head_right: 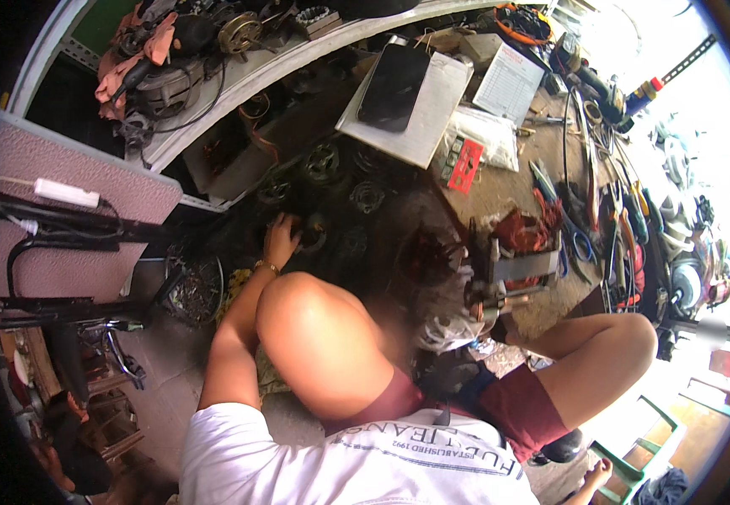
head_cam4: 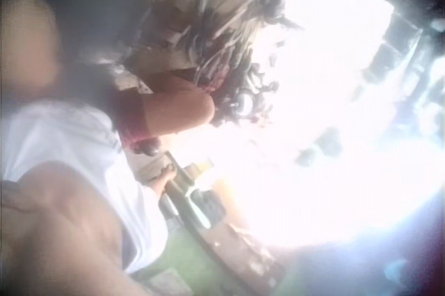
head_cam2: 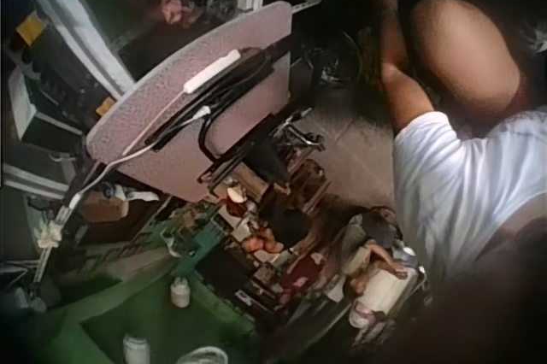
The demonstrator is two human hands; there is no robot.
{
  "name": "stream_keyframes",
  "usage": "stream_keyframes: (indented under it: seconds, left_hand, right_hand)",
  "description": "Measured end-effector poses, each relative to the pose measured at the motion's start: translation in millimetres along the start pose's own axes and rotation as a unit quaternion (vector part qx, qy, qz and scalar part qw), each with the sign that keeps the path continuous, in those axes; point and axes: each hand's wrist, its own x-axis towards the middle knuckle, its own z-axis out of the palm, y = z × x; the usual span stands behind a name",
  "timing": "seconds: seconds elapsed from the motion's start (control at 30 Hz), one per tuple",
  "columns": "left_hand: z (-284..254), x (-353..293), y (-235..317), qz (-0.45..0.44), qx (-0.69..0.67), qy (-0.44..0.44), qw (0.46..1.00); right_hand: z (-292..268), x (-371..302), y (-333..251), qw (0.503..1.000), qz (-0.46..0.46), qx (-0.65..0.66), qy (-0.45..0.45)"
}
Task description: The person uses shears to trim wires on a copper coil component and handles various metal motor housings and internal parts while seated on the floor.
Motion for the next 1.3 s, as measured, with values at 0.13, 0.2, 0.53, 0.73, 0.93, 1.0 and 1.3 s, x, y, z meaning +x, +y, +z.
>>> stream_keyframes:
  seconds: [0.13, 0.2, 0.53, 0.73, 0.93, 1.0, 1.3]
  left_hand:
    - [-6.0, -14.1, 11.3, -0.064, -0.015, -0.002, 0.998]
    - [8.8, -20.5, 1.9, -0.098, 0.001, -0.022, 0.995]
    - [80.3, -9.4, 65.8, -0.134, -0.004, -0.071, 0.988]
    - [129.3, -20.7, 74.5, -0.079, -0.029, -0.103, 0.991]
    - [124.9, -14.5, 54.3, -0.093, -0.052, -0.081, 0.991]
    - [121.8, -17.3, 35.8, -0.079, -0.042, -0.035, 0.995]
    - [33.8, 39.8, 54.0, 0.033, -0.097, 0.233, 0.967]
  right_hand:
    - [14.1, 8.9, 14.8, 0.997, 0.017, 0.081, -0.01]
    - [16.3, 12.7, 26.8, 0.989, 0.033, 0.143, -0.006]
    - [-21.6, -24.7, 65.8, 0.976, 0.084, 0.199, -0.006]
    - [-38.8, -19.7, 34.5, 0.979, 0.063, 0.192, -0.029]
    - [-51.7, -11.6, 5.3, 0.976, 0.058, 0.198, -0.063]
    - [-35.8, -11.6, -6.4, 0.983, 0.032, 0.178, 0.01]
    - [1.6, 21.7, -9.5, 0.996, -0.062, 0.07, 0.012]
